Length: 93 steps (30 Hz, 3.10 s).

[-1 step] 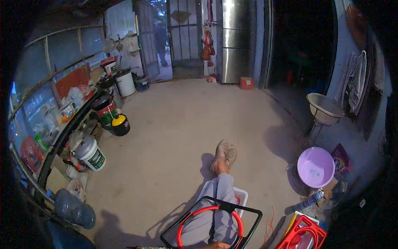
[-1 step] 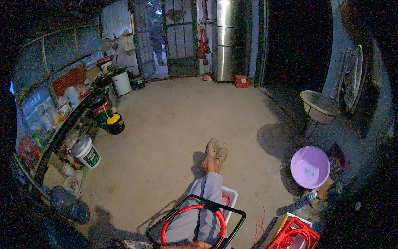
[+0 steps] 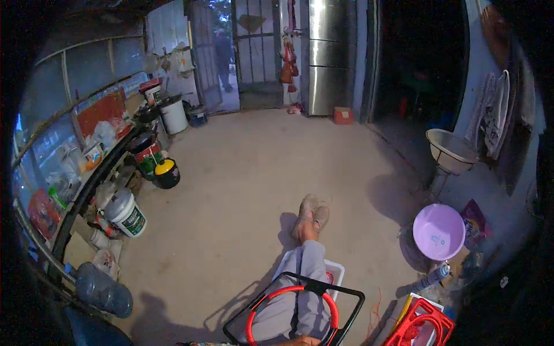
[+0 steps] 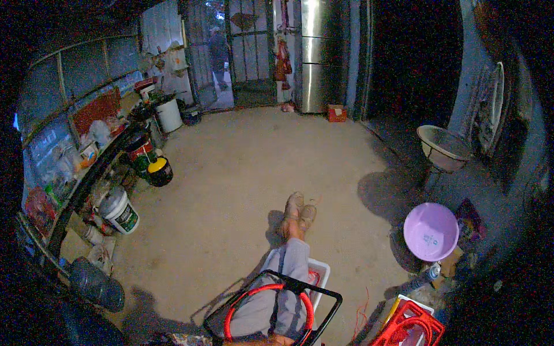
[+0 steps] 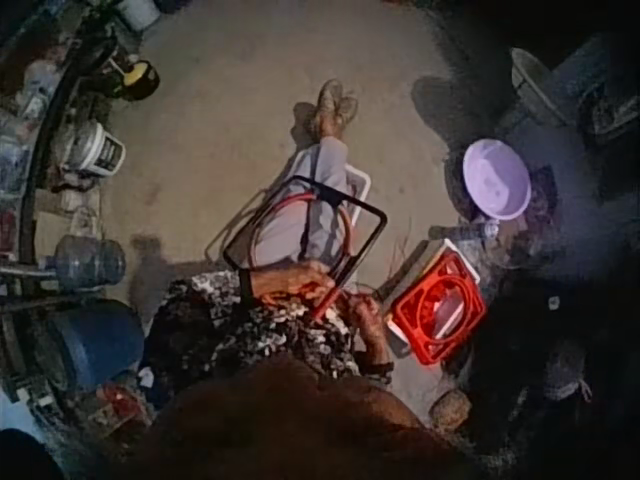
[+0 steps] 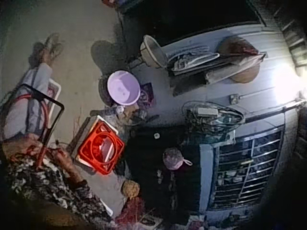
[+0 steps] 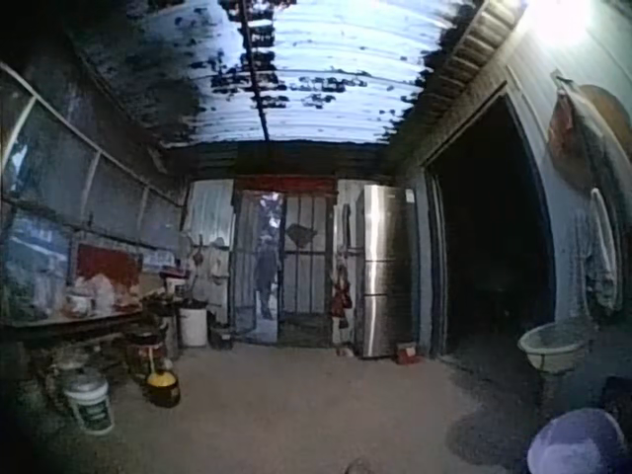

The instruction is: The recorder is shown weaving or attaching a red cord/netting to a circular plastic fan guard frame.

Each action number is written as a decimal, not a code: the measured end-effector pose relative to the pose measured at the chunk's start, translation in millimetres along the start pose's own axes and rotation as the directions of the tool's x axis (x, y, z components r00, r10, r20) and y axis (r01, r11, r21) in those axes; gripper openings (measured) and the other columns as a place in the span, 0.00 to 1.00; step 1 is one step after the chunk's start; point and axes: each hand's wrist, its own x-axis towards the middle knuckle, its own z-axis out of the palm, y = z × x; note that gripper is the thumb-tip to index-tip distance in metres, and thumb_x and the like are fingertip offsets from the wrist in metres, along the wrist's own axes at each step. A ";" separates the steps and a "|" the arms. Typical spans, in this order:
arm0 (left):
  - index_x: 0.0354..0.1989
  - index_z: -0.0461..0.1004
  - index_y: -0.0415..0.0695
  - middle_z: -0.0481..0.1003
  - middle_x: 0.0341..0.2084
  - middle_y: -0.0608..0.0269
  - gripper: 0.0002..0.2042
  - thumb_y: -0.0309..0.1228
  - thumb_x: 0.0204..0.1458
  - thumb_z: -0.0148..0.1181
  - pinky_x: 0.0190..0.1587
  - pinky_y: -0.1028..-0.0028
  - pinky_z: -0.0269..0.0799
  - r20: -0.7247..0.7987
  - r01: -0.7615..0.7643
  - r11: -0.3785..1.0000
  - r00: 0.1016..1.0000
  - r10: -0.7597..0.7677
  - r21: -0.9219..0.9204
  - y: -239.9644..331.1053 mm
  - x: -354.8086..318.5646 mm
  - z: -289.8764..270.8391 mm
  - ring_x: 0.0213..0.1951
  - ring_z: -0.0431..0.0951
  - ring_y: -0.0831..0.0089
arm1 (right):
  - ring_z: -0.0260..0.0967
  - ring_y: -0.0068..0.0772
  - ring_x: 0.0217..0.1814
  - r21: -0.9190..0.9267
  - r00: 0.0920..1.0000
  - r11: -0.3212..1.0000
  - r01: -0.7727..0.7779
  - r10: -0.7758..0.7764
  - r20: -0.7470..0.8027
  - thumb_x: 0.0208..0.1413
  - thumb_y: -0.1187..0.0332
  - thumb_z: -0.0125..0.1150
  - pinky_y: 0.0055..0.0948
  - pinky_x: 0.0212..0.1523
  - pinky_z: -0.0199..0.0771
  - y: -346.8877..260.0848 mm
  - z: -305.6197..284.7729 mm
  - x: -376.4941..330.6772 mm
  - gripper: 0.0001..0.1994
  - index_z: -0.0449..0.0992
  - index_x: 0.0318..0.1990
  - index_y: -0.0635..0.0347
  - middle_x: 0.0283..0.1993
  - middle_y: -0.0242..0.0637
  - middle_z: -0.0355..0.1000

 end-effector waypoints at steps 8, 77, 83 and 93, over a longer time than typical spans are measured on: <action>0.21 0.64 0.41 0.67 0.13 0.63 0.12 0.33 0.51 0.57 0.15 0.77 0.57 -0.164 0.054 0.993 0.986 -0.036 0.105 7.1 -5.6 -10.7 0.12 0.64 0.77 | 0.61 0.22 0.16 0.598 0.992 0.801 0.031 0.049 -0.116 0.53 0.64 0.57 0.24 0.14 0.57 2.3 -11.9 21.4 0.12 0.68 0.43 0.55 0.22 0.30 0.67; 0.32 0.67 0.34 0.68 0.15 0.61 0.05 0.25 0.53 0.50 0.20 0.79 0.62 -0.171 0.000 0.997 0.985 0.014 0.082 27.5 -33.2 15.8 0.16 0.67 0.78 | 0.61 0.14 0.36 -0.112 0.952 0.980 0.166 -0.129 0.278 0.62 0.68 0.45 0.19 0.35 0.66 -74.7 74.7 58.1 0.11 0.70 0.46 0.61 0.33 0.24 0.68; 0.33 0.67 0.33 0.68 0.16 0.59 0.06 0.25 0.53 0.50 0.21 0.77 0.64 -0.185 0.062 0.997 0.981 -0.052 0.051 33.5 -34.2 20.5 0.17 0.68 0.75 | 0.60 0.11 0.31 -0.112 0.930 0.944 0.310 -0.277 0.242 0.61 0.66 0.46 0.17 0.30 0.65 -63.4 73.6 60.7 0.11 0.70 0.45 0.62 0.30 0.24 0.67; 0.34 0.66 0.33 0.68 0.17 0.58 0.07 0.26 0.53 0.52 0.20 0.78 0.60 -0.172 0.026 0.998 0.985 -0.016 0.054 26.3 -28.9 17.7 0.18 0.67 0.75 | 0.61 0.18 0.26 0.228 0.978 0.951 0.207 -0.197 -0.065 0.58 0.65 0.50 0.21 0.27 0.63 -62.9 32.3 36.0 0.11 0.65 0.45 0.59 0.28 0.28 0.64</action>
